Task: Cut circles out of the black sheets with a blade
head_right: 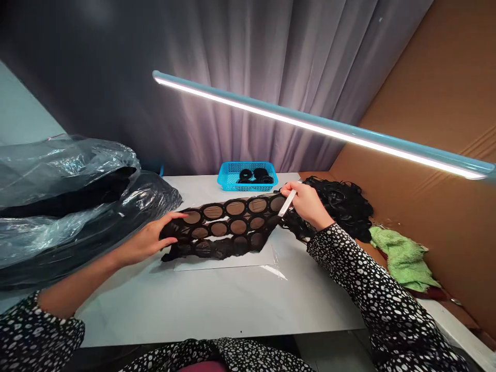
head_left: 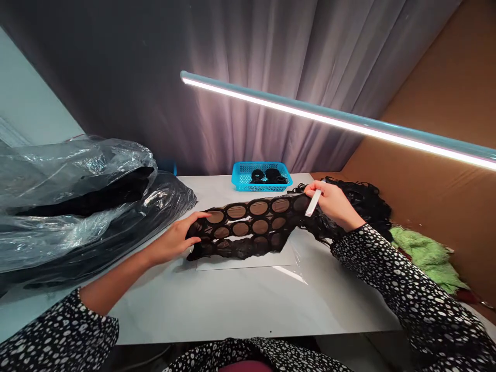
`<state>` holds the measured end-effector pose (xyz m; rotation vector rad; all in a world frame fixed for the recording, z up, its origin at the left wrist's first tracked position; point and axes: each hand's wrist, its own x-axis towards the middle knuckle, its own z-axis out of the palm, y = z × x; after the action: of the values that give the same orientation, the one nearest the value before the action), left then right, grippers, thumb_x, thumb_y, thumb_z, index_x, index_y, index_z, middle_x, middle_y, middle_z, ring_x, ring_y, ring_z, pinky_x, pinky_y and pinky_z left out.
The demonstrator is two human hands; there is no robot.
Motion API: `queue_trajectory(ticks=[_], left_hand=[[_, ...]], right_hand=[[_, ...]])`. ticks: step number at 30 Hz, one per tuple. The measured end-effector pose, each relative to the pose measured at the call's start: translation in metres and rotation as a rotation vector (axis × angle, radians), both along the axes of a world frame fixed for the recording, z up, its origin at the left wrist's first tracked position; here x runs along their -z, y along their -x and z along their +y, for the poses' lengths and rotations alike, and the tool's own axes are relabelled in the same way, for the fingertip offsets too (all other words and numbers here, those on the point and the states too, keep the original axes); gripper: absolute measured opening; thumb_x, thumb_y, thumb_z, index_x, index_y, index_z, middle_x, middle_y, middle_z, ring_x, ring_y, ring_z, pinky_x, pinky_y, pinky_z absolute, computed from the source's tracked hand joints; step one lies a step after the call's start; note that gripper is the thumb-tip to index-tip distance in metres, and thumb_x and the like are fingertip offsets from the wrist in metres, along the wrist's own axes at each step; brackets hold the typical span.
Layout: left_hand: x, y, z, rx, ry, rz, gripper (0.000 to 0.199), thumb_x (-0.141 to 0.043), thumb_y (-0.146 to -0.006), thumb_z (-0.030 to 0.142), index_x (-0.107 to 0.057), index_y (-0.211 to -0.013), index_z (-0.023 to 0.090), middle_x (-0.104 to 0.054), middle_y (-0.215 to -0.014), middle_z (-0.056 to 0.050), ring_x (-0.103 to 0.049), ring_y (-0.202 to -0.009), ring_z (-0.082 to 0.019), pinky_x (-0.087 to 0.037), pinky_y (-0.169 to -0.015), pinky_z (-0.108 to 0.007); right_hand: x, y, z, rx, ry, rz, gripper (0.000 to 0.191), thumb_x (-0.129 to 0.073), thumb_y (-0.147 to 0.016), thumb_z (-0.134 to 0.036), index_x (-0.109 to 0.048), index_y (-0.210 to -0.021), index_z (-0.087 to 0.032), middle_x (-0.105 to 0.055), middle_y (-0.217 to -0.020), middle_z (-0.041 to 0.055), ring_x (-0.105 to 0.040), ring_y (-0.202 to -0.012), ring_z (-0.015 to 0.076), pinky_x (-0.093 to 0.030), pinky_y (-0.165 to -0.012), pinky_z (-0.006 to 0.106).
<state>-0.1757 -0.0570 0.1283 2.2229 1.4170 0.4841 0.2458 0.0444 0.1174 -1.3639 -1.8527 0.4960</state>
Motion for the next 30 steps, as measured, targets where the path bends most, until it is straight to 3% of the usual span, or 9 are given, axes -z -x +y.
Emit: queue_trajectory(ticks=[3, 6, 9, 13, 16, 19, 22, 27, 30], left_hand=[[-0.017, 0.006, 0.007, 0.119, 0.057, 0.030, 0.070, -0.058, -0.083, 0.019, -0.031, -0.147, 0.028, -0.057, -0.138, -0.005, -0.057, -0.121, -0.024, -0.043, -0.103, -0.036], [-0.020, 0.008, 0.014, 0.203, 0.068, 0.047, 0.048, -0.046, -0.088, 0.015, -0.052, -0.135, 0.027, -0.063, -0.128, -0.002, -0.061, -0.114, -0.021, -0.046, -0.100, -0.033], [-0.011, 0.008, 0.015, 0.114, 0.013, -0.036, 0.038, -0.043, -0.091, 0.019, -0.064, -0.121, 0.025, -0.066, -0.124, -0.002, -0.062, -0.114, -0.020, -0.046, -0.100, -0.032], [0.001, 0.008, 0.010, -0.076, 0.001, -0.047, 0.068, -0.062, -0.085, 0.036, -0.039, -0.148, 0.025, -0.061, -0.134, -0.005, -0.058, -0.121, -0.026, -0.043, -0.105, -0.038], [0.004, 0.009, 0.006, -0.083, 0.057, -0.060, 0.088, -0.070, -0.079, 0.039, -0.025, -0.154, 0.027, -0.059, -0.137, -0.007, -0.056, -0.124, -0.028, -0.041, -0.106, -0.042], [0.008, 0.013, 0.005, -0.044, 0.243, -0.220, 0.060, -0.063, -0.084, 0.041, -0.049, -0.141, 0.028, -0.063, -0.131, -0.008, -0.061, -0.116, -0.027, -0.050, -0.095, -0.040], [0.020, 0.017, 0.011, -0.076, 0.374, -0.259, 0.035, -0.055, -0.087, 0.045, -0.072, -0.106, 0.022, -0.072, -0.107, -0.008, -0.068, -0.096, -0.025, -0.055, -0.079, -0.037], [0.052, 0.011, 0.025, -0.177, 0.243, -0.170, 0.035, -0.065, -0.077, 0.042, -0.071, -0.103, 0.019, -0.069, -0.101, -0.008, -0.064, -0.099, -0.028, -0.051, -0.087, -0.044], [0.059, 0.007, 0.025, -0.186, 0.152, -0.130, 0.044, -0.071, -0.067, 0.031, -0.067, -0.109, 0.019, -0.062, -0.109, -0.009, -0.060, -0.107, -0.031, -0.046, -0.097, -0.048]], right_hand=[[-0.006, -0.003, 0.006, 0.086, -0.034, -0.015, 0.018, -0.050, -0.079, -0.032, -0.061, -0.073, -0.019, -0.062, -0.061, 0.0026, -0.054, -0.056, 0.0177, -0.038, -0.059, 0.029], [-0.006, -0.006, 0.015, 0.137, -0.118, -0.056, 0.017, -0.051, -0.078, -0.031, -0.062, -0.072, -0.020, -0.067, -0.066, 0.0045, -0.059, -0.064, 0.0200, -0.040, -0.063, 0.029], [-0.002, -0.010, 0.022, 0.157, -0.133, -0.068, 0.016, -0.051, -0.077, -0.030, -0.063, -0.072, -0.020, -0.070, -0.071, 0.0054, -0.061, -0.069, 0.0210, -0.042, -0.065, 0.029], [0.003, -0.013, 0.022, 0.138, -0.097, -0.089, 0.018, -0.051, -0.078, -0.032, -0.063, -0.072, -0.020, -0.068, -0.070, 0.0048, -0.061, -0.069, 0.0210, -0.042, -0.065, 0.029], [0.003, -0.014, 0.020, 0.109, -0.078, -0.108, 0.018, -0.051, -0.078, -0.032, -0.062, -0.071, -0.021, -0.066, -0.068, 0.0042, -0.059, -0.068, 0.0204, -0.041, -0.065, 0.029], [0.007, -0.014, 0.022, 0.090, -0.071, -0.098, 0.018, -0.051, -0.077, -0.032, -0.062, -0.069, -0.020, -0.065, -0.067, 0.0046, -0.057, -0.067, 0.0198, -0.040, -0.064, 0.029], [0.021, -0.011, 0.030, 0.080, -0.015, -0.048, 0.021, -0.050, -0.077, -0.034, -0.061, -0.069, -0.018, -0.064, -0.066, 0.0048, -0.055, -0.064, 0.0186, -0.038, -0.061, 0.028], [0.052, 0.002, 0.043, 0.041, 0.075, -0.019, 0.022, -0.050, -0.074, -0.035, -0.062, -0.068, -0.018, -0.064, -0.064, 0.0041, -0.054, -0.061, 0.0173, -0.038, -0.060, 0.028], [0.064, 0.007, 0.048, 0.041, 0.080, -0.053, 0.019, -0.050, -0.074, -0.032, -0.062, -0.068, -0.018, -0.066, -0.066, 0.0048, -0.055, -0.063, 0.0179, -0.039, -0.062, 0.028]])
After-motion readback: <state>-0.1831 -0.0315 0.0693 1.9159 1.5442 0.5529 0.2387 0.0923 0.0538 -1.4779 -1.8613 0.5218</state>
